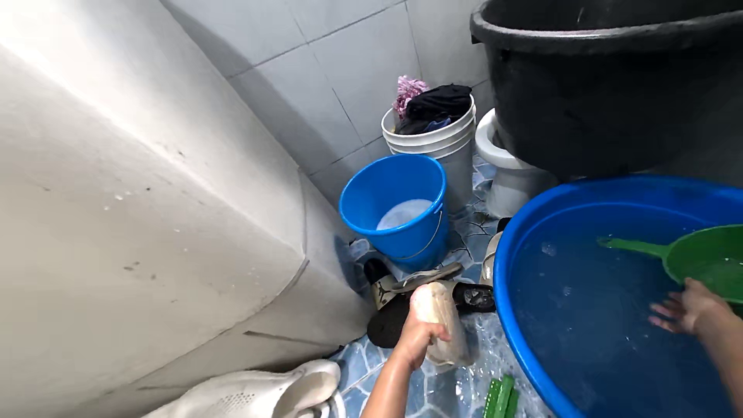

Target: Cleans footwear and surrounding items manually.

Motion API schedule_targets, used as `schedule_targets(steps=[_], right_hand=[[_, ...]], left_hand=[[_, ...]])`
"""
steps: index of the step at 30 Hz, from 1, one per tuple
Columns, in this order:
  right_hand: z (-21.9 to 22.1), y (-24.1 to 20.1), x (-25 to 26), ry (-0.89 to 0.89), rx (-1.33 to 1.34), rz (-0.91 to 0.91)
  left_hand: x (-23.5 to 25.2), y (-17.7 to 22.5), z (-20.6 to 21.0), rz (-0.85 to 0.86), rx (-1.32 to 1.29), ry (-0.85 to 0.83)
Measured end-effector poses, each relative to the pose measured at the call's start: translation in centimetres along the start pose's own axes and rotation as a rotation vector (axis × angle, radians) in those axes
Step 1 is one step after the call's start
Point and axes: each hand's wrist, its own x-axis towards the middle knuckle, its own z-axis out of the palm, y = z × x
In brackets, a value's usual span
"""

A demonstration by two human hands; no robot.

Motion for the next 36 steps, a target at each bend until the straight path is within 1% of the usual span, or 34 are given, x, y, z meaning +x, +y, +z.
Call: schedule_targets(steps=[2,3,4,5,6,8,9,10,11,14,15,16,18,19,20,21,24,25,29,31,34,36], right_hand=[[0.6,2.0,1.2,0.253,0.104,-0.068],[0.4,3.2,1.4,0.345,0.151,-0.111],[0.1,4.4,1.2,0.370,0.223,-0.149],[0.0,5.3,0.9,0.339,0.357,-0.167],[-0.2,5.6,0.9,0.270,0.488,-0.157],[-0.5,5.2,1.0,0.002,0.628,-0.088],[-0.4,4.7,1.2,-0.098,0.622,-0.073],[0.0,4.1,1.3,-0.143,0.583,-0.074],[0.7,3.3,1.2,-0.144,0.554,-0.088],[2.9,1.7,0.6,0.028,0.403,-0.145],[3.2,1.9,0.7,0.071,0.238,-0.152],[3.5,2.5,0.9,0.095,0.016,-0.167],[3.6,3.6,0.7,0.062,-0.389,-0.213],[3.8,3.5,0.1,0.019,-0.510,-0.216],[4.5,3.4,-0.4,-0.017,-0.561,-0.218],[5.4,3.0,-1.0,-0.049,-0.548,-0.217],[8.4,1.0,-3.9,-0.220,-0.263,-0.147],[9.1,0.3,-5.2,-0.275,-0.215,-0.127],[11.0,-1.9,-10.6,-0.441,-0.185,-0.165],[11.9,-2.8,-13.7,-0.494,-0.159,-0.204],[13.1,-3.2,-17.6,-0.590,-0.234,-0.303],[14.1,-2.3,-19.0,-0.646,-0.333,-0.387]], left_hand=[[0.1,-0.3,-0.5,-0.003,-0.005,0.013],[0.2,-0.4,-0.8,-0.001,-0.014,0.018],[0.1,-0.6,-1.0,0.001,-0.020,0.019],[0.0,-0.7,-1.2,-0.001,-0.025,0.022],[-0.2,-0.8,-1.3,-0.001,-0.029,0.027],[-0.4,-0.9,-1.2,0.002,-0.043,0.039],[-0.5,-0.9,-1.0,0.003,-0.043,0.040],[-0.5,-0.9,-0.9,0.000,-0.038,0.034],[-0.4,-0.8,-0.9,-0.003,-0.029,0.025],[0.2,-0.5,-1.4,-0.024,0.010,-0.002],[0.4,-0.2,-1.7,-0.031,0.012,-0.006],[0.6,0.1,-2.1,-0.035,0.012,-0.011],[1.2,0.2,-2.9,0.002,-0.003,-0.010],[1.7,0.2,-3.2,0.037,-0.022,-0.001],[2.1,0.2,-3.5,0.067,-0.026,0.006],[2.4,0.2,-3.6,0.091,-0.016,0.010],[2.8,1.0,-2.9,0.131,0.069,0.001],[2.8,1.5,-2.6,0.142,0.107,-0.011],[3.2,3.8,-1.5,0.183,0.238,-0.081],[3.8,4.6,-0.8,0.197,0.307,-0.082],[5.3,5.4,0.5,0.231,0.486,-0.021],[6.6,5.6,0.8,0.261,0.564,-0.021]])
